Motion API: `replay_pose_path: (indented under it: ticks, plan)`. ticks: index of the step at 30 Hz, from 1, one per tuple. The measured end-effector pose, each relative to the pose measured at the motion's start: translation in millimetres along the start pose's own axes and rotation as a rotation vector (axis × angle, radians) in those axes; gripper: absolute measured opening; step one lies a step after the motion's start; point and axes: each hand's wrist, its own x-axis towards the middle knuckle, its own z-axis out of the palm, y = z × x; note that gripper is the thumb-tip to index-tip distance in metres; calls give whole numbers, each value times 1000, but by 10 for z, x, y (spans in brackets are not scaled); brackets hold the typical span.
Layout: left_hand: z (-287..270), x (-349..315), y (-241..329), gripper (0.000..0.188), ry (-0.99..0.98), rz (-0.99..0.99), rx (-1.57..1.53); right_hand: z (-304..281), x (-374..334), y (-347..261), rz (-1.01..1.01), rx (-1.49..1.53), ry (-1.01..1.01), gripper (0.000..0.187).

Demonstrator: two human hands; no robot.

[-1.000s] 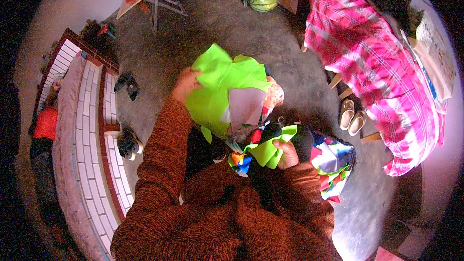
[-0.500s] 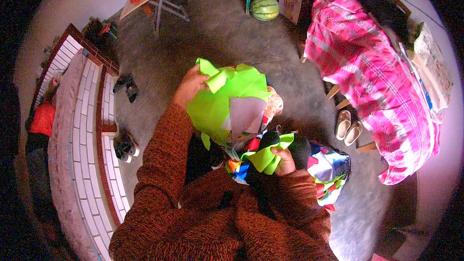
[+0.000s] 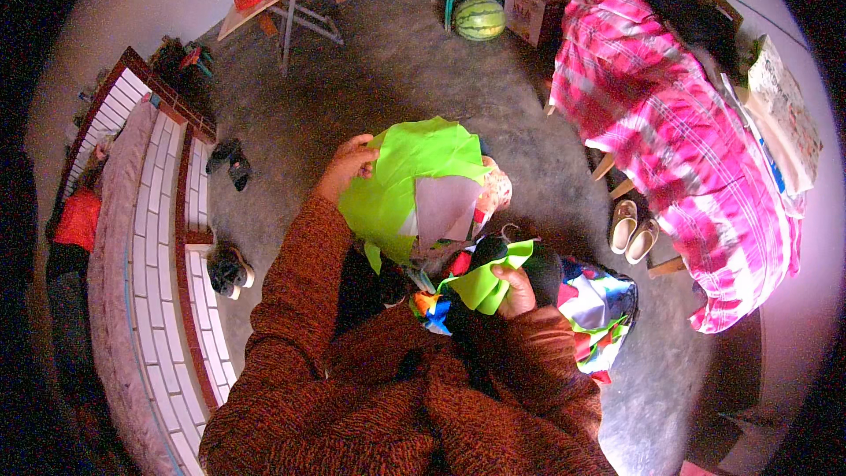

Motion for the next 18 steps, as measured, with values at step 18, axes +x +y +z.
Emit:
replay_pose_path:
  ticks: [18]
  plan:
    - [217, -9, 26, 49, 386, 380, 1044, -22, 5, 23, -22, -34, 3, 31]
